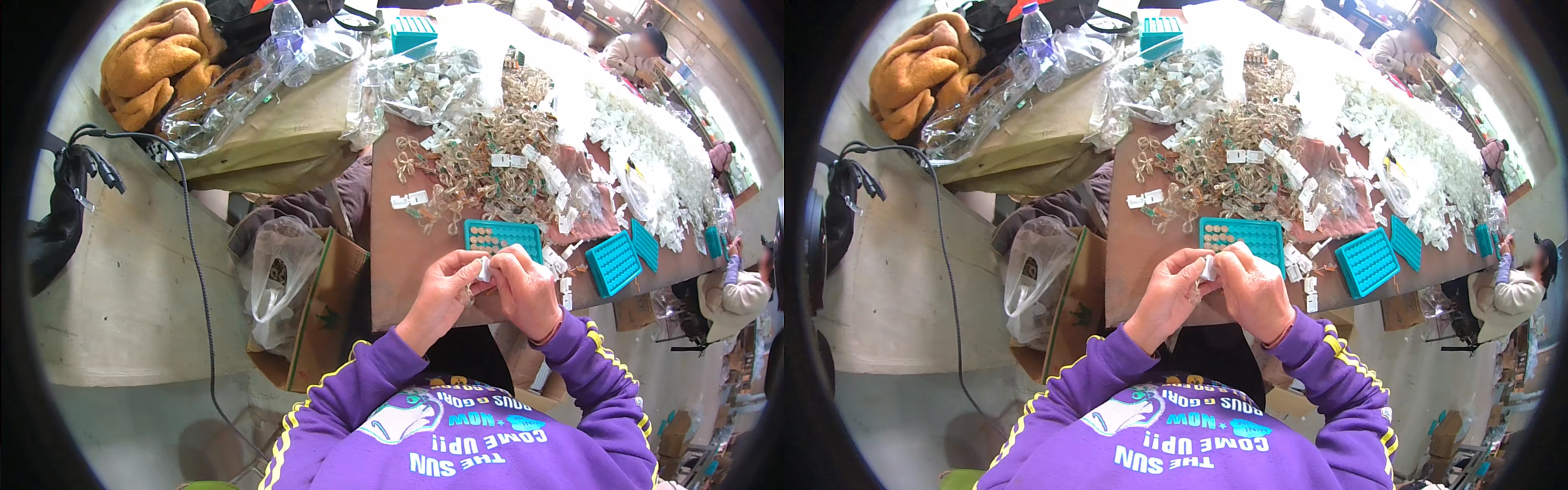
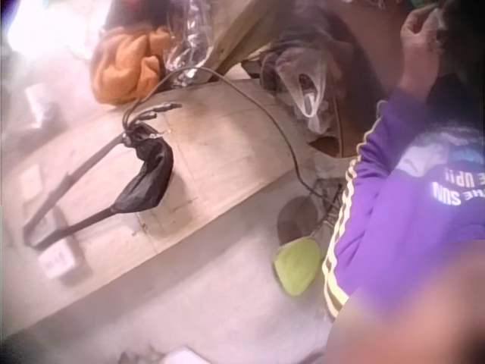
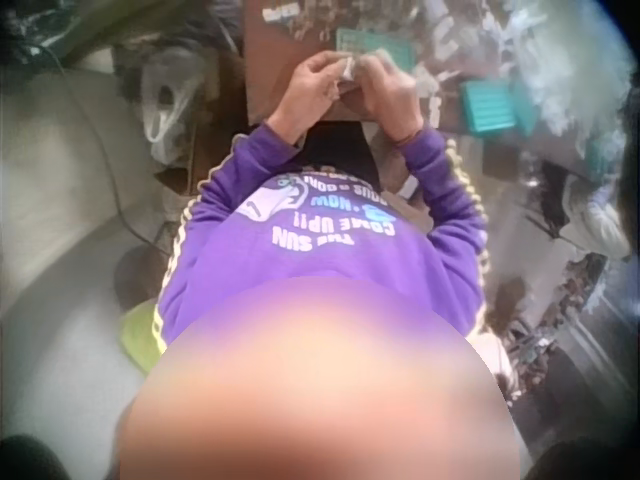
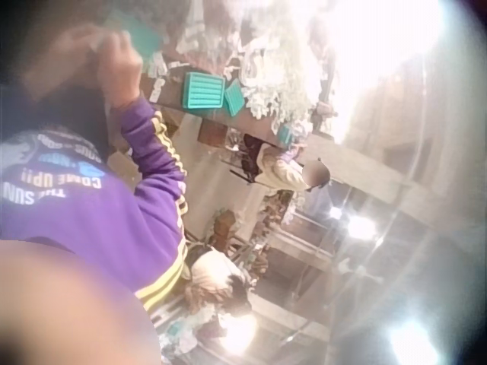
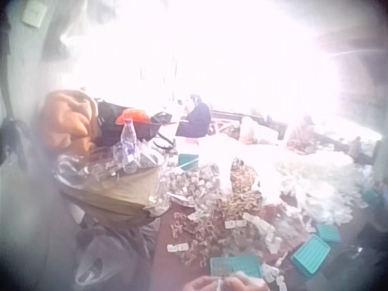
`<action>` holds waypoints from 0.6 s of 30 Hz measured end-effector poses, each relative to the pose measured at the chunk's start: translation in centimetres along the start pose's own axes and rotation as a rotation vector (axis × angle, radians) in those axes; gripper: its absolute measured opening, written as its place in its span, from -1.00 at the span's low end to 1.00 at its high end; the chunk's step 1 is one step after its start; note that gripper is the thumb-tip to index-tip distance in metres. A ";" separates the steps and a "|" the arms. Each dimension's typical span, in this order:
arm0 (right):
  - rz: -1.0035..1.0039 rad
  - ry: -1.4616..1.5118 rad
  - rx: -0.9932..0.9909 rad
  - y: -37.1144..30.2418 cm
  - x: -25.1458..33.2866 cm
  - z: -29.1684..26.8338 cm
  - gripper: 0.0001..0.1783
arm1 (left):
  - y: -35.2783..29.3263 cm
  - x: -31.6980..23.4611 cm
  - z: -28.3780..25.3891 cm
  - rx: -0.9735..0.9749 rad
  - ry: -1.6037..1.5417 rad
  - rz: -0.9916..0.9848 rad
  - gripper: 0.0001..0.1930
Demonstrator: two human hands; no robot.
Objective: The person repeatedly picks small white plastic housings and green circuit boards from a pile on the table, inserts the boards into the housings, and places the assembled units into a teal tray. The person also occasionally picks up and sets down a small white device that emits a red light.
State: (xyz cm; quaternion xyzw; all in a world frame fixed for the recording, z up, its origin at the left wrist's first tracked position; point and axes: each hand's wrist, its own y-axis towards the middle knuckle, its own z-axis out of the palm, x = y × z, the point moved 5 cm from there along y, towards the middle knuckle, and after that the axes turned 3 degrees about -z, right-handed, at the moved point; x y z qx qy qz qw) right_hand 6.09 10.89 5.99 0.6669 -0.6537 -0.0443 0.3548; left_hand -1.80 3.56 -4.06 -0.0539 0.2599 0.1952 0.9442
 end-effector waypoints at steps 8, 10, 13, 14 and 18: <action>0.097 0.042 -0.200 -1.5 -0.6 -1.7 -0.84 | -1.4 -0.5 0.8 -0.046 0.356 0.072 -0.83; 0.173 0.069 -0.358 -2.8 -0.9 -3.5 -0.86 | -2.7 -2.8 3.9 0.124 0.880 0.367 -0.86; 0.297 0.143 -0.415 -4.4 -1.1 -4.0 -0.90 | -2.4 -7.7 8.9 0.317 1.510 1.089 -0.87; 0.291 0.195 -0.442 -4.8 -1.0 -4.0 -0.91 | -0.5 -9.8 9.8 0.275 1.559 1.297 -0.87; 0.291 0.130 -0.363 -6.0 -0.9 -3.3 -0.90 | 8.1 -16.9 7.8 -0.379 1.985 1.127 -0.67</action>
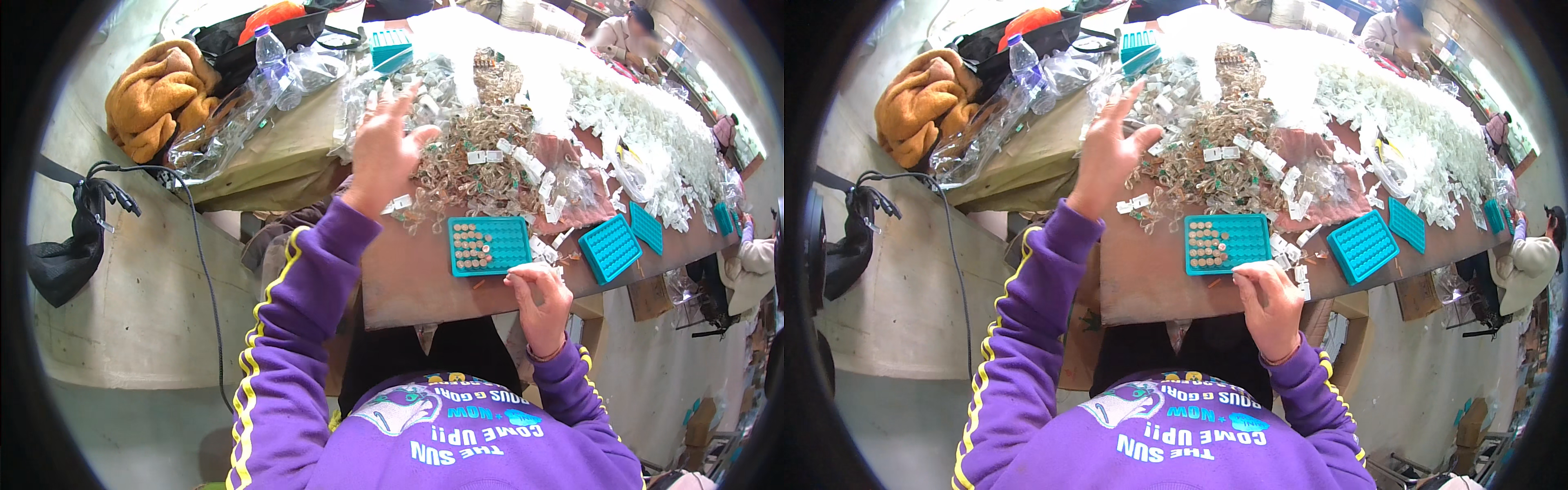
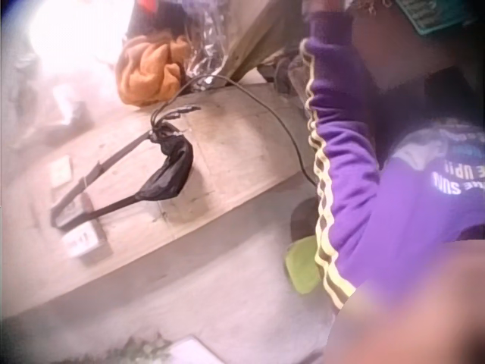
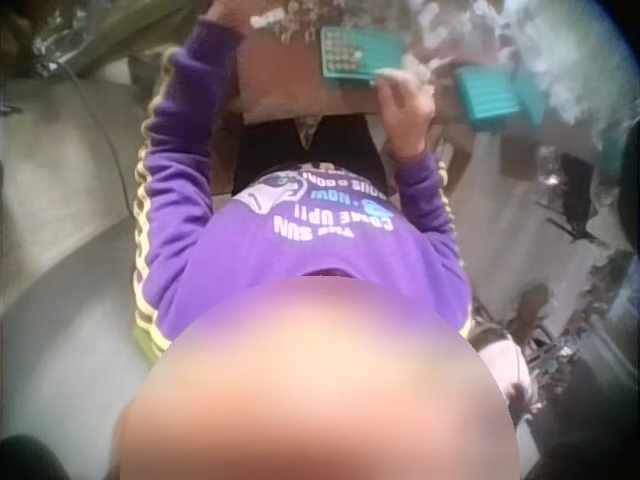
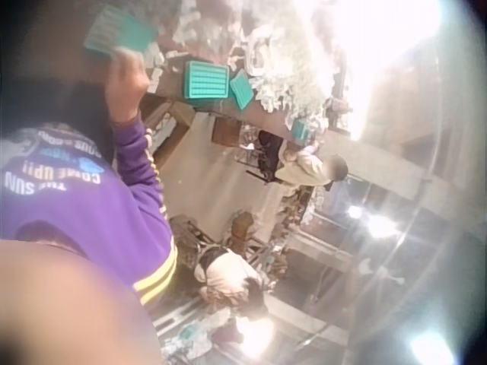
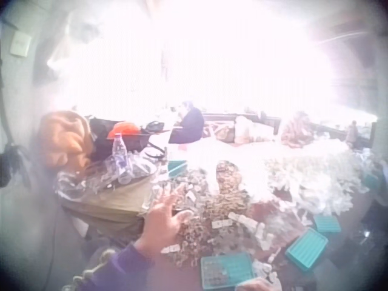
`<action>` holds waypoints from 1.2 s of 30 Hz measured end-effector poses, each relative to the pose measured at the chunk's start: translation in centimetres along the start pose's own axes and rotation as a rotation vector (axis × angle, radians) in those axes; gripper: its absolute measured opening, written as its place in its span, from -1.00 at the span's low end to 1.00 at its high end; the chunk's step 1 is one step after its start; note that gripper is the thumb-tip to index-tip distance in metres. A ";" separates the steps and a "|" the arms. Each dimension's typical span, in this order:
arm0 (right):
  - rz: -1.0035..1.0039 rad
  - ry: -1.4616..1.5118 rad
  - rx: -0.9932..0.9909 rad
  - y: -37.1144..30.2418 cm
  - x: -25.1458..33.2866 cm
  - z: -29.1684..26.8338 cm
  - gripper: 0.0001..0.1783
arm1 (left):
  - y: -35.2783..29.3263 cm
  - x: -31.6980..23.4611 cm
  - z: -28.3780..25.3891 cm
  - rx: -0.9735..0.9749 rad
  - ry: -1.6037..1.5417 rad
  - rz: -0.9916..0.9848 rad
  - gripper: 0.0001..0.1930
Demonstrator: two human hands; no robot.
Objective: The person repeatedly picks small white plastic housings and green circuit boards from a pile on the table, inserts the boards into the housings, and places the assembled units into a teal tray. The person also occasionally picks up and sets down a small white device that emits a red light.
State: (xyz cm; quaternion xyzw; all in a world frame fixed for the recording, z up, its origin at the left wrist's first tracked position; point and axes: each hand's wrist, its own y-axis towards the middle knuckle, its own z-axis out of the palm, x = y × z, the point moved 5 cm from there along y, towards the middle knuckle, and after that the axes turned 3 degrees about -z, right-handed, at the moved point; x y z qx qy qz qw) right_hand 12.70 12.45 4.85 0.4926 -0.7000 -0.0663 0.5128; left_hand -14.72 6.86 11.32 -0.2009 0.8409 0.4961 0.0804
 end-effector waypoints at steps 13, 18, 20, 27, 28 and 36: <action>0.088 0.134 0.074 -1.6 -0.8 -1.2 -0.91 | -2.4 14.1 11.8 0.654 0.123 -0.215 -0.84; 0.165 0.171 0.066 -1.5 -1.8 -1.5 -0.92 | -2.5 14.0 9.3 0.534 -0.284 -0.377 -0.88; 0.141 0.169 0.072 -1.3 -1.8 -1.3 -0.92 | -2.4 13.3 7.6 0.486 -0.412 -0.417 -0.87; 0.086 0.235 0.123 -0.1 0.2 0.9 -0.92 | -3.9 7.2 2.1 0.330 -0.894 -0.622 -0.87; 0.051 0.196 0.129 0.3 0.7 1.3 -0.91 | -4.8 5.7 1.6 0.350 -1.062 -0.701 -0.88; 0.335 0.652 -0.042 2.5 -0.3 4.5 -0.53 | -12.6 -4.9 -0.8 0.383 -1.430 -1.001 -0.91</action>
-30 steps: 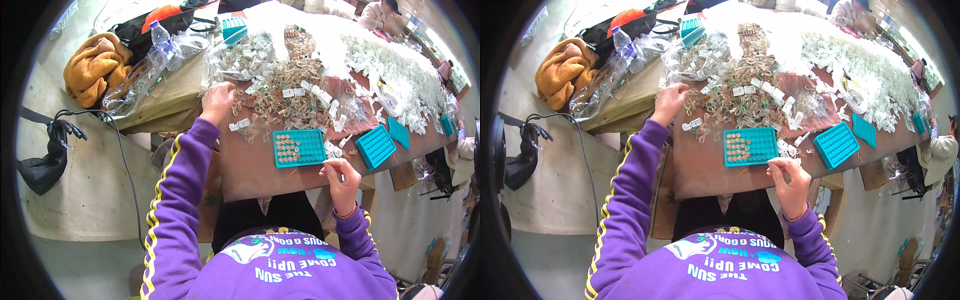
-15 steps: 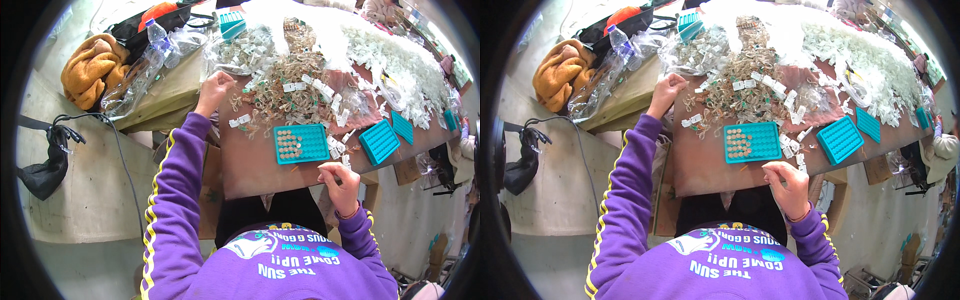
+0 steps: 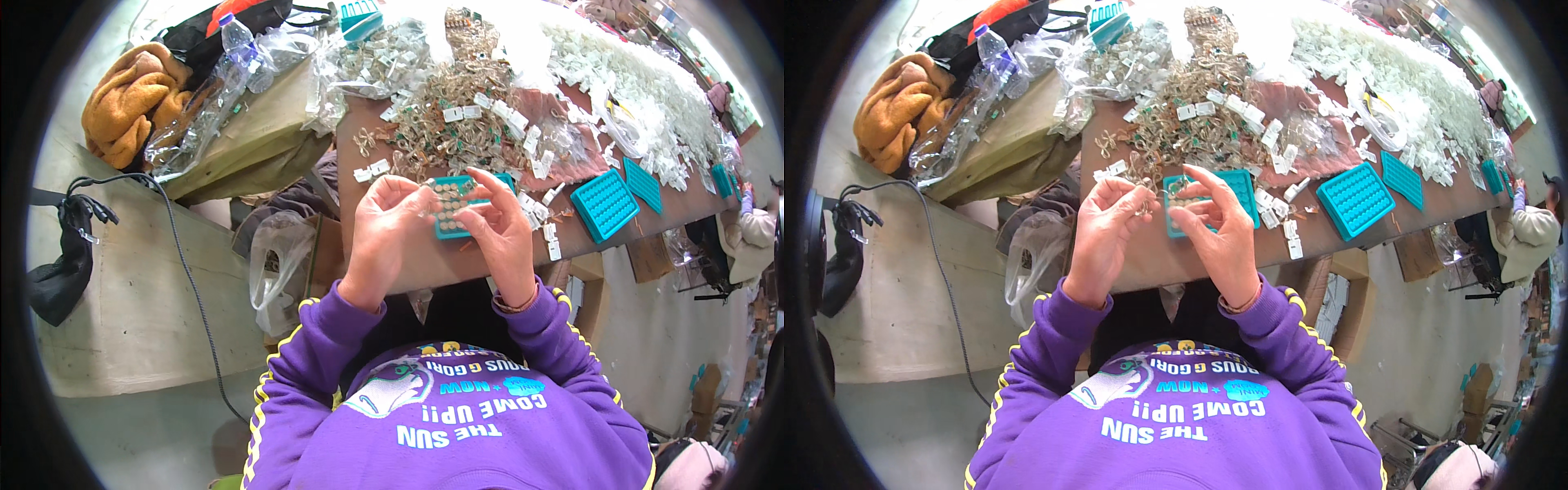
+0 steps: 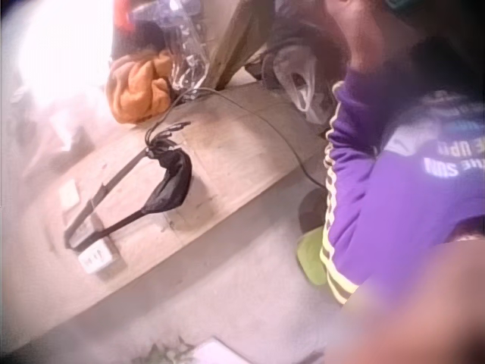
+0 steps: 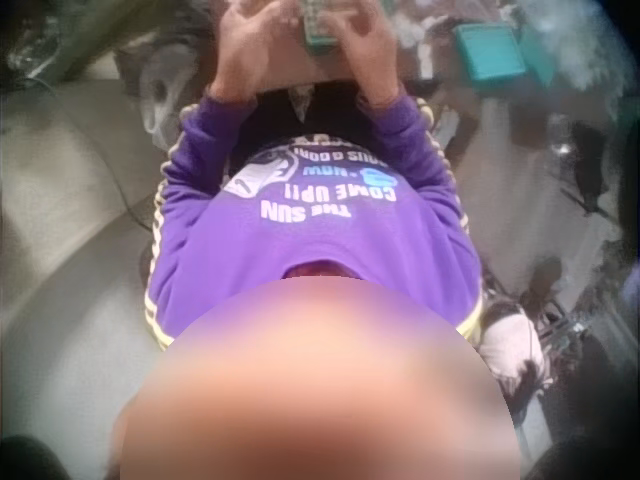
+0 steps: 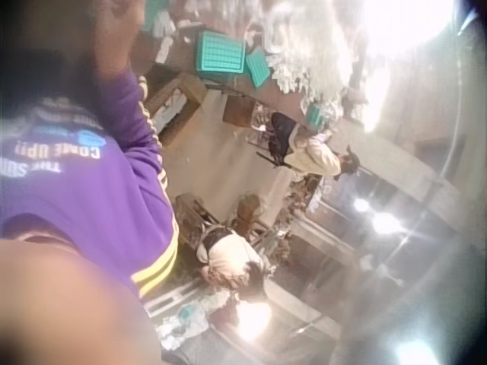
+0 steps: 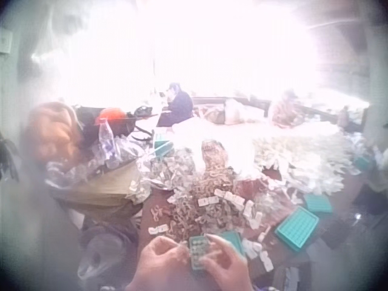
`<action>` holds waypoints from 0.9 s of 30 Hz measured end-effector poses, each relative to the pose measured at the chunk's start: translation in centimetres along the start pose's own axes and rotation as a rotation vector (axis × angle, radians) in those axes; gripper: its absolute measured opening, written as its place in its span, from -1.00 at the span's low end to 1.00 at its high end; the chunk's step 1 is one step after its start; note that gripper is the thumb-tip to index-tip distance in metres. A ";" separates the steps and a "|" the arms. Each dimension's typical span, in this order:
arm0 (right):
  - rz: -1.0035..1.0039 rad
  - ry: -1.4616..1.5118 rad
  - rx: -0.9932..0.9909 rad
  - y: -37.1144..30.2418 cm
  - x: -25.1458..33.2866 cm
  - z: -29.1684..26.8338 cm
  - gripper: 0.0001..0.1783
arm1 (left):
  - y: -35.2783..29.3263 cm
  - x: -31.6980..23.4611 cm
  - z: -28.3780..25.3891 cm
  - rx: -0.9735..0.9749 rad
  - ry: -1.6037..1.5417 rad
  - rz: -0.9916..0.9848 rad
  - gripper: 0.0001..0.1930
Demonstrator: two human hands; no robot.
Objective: The person repeatedly picks small white plastic housings and green circuit boards from a pile on the table, inserts the boards into the housings, and places the assembled units into a teal tray. The person also occasionally picks up and sets down a small white device that emits a red light.
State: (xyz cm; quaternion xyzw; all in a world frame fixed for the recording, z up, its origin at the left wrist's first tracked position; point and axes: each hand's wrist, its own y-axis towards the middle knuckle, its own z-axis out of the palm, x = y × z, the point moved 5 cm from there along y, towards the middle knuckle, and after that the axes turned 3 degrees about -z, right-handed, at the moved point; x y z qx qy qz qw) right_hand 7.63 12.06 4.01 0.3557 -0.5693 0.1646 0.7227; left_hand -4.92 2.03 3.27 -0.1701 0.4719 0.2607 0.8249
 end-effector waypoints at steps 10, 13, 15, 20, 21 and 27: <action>0.035 0.088 -0.019 -0.9 1.2 -1.7 -0.81 | -3.8 -0.9 2.8 -0.102 0.772 0.617 -0.72; 0.070 0.077 0.007 -1.4 1.6 -1.2 -0.81 | -4.5 -1.3 3.7 -0.120 1.102 0.910 -0.77; 0.060 0.029 0.011 -1.6 1.8 -0.9 -0.82 | -4.6 -1.4 4.0 -0.113 1.172 1.018 -0.78; 0.052 0.040 0.017 -1.8 1.9 -0.6 -0.81 | -4.7 -1.4 3.9 -0.112 1.145 1.007 -0.80; 0.044 0.035 0.018 -1.8 1.9 -0.6 -0.81 | -4.8 -1.3 3.8 -0.117 1.122 0.957 -0.81; 0.025 0.064 0.014 -1.8 1.7 -0.6 -0.81 | -5.0 -1.7 3.6 -0.115 1.145 0.901 -0.85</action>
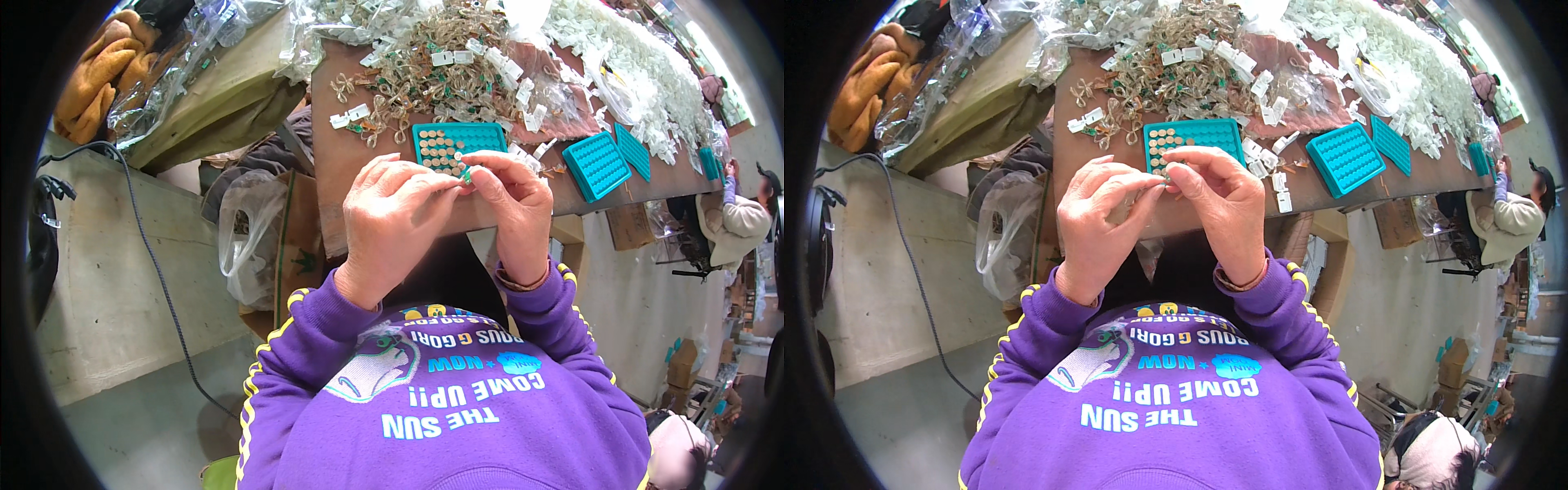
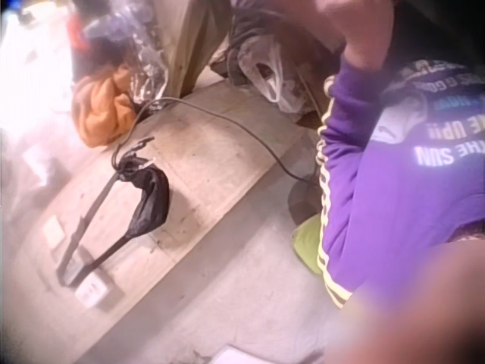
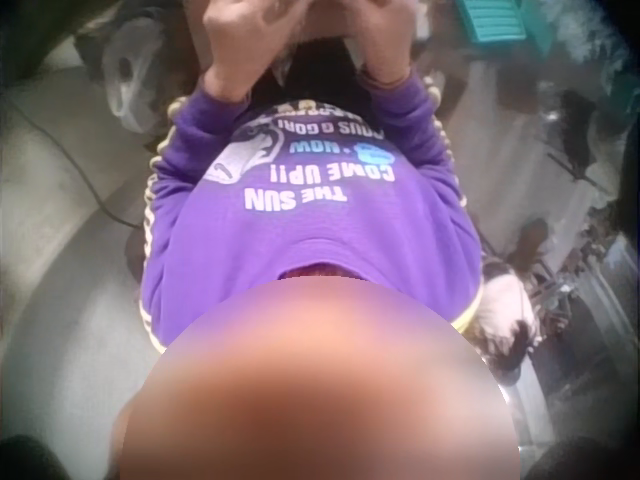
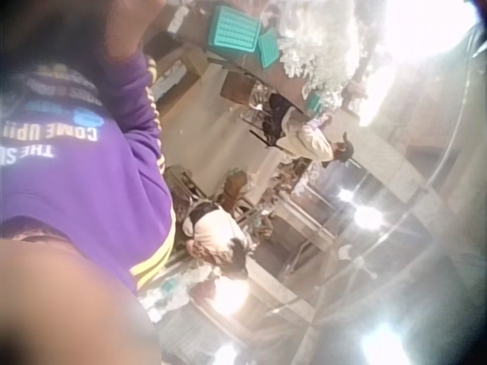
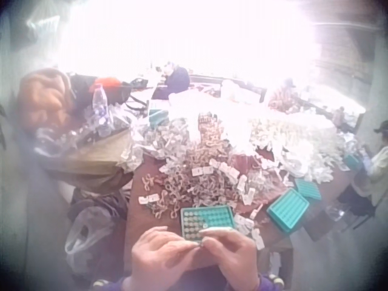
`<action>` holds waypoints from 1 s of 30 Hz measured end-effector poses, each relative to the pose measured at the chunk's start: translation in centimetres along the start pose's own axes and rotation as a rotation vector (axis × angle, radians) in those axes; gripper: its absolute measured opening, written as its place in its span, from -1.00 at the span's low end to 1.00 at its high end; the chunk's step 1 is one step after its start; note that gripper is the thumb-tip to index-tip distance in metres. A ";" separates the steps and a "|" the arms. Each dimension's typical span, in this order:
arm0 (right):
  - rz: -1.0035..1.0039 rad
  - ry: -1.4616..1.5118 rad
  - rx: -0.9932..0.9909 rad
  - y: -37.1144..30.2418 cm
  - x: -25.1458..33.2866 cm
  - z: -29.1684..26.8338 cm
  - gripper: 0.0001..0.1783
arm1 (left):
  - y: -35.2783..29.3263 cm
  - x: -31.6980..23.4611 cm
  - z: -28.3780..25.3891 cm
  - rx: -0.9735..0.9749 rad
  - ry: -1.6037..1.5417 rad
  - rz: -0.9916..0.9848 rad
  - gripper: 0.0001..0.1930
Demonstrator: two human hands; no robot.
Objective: The person repeatedly picks small white plastic housings and green circuit boards from a pile on the table, inserts the boards into the housings, and places the assembled units into a teal tray. The person also occasionally picks up and sets down a small white device that emits a red light.
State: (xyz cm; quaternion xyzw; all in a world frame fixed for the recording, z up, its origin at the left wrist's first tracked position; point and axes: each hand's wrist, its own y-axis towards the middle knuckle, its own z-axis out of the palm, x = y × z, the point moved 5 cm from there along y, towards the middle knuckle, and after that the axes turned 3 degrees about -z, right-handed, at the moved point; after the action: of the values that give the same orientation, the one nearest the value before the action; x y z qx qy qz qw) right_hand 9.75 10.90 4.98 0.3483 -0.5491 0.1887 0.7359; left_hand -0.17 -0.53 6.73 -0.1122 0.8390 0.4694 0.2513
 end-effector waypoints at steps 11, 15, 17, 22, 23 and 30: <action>-0.111 0.026 0.019 0.2 0.1 0.0 -0.78 | -0.4 1.3 0.9 0.199 -0.466 -0.565 -0.93; -0.127 0.047 0.026 0.3 -0.2 -0.3 -0.78 | -1.7 1.6 1.8 0.323 -0.852 -0.921 -0.93; -0.132 0.029 0.005 0.3 -0.2 -0.5 -0.79 | -1.3 1.3 1.4 0.311 -0.732 -0.768 -0.92; -0.044 0.102 0.001 0.3 -0.7 -0.4 -0.79 | -1.0 0.7 1.1 0.354 -0.547 -0.552 -0.89; -0.031 0.100 -0.003 0.3 -0.7 -0.3 -0.79 | -1.3 0.8 1.3 0.393 -0.631 -0.618 -0.88; 0.017 0.052 0.092 0.6 -0.2 0.0 -0.78 | -2.2 1.7 2.6 0.434 -1.117 -0.917 -0.80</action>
State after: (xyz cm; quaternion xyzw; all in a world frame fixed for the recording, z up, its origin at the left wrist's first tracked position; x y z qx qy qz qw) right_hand 9.28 11.31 4.93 0.3720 -0.5236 0.2291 0.7315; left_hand 0.16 0.62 3.11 -0.1435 0.5297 0.1289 0.8260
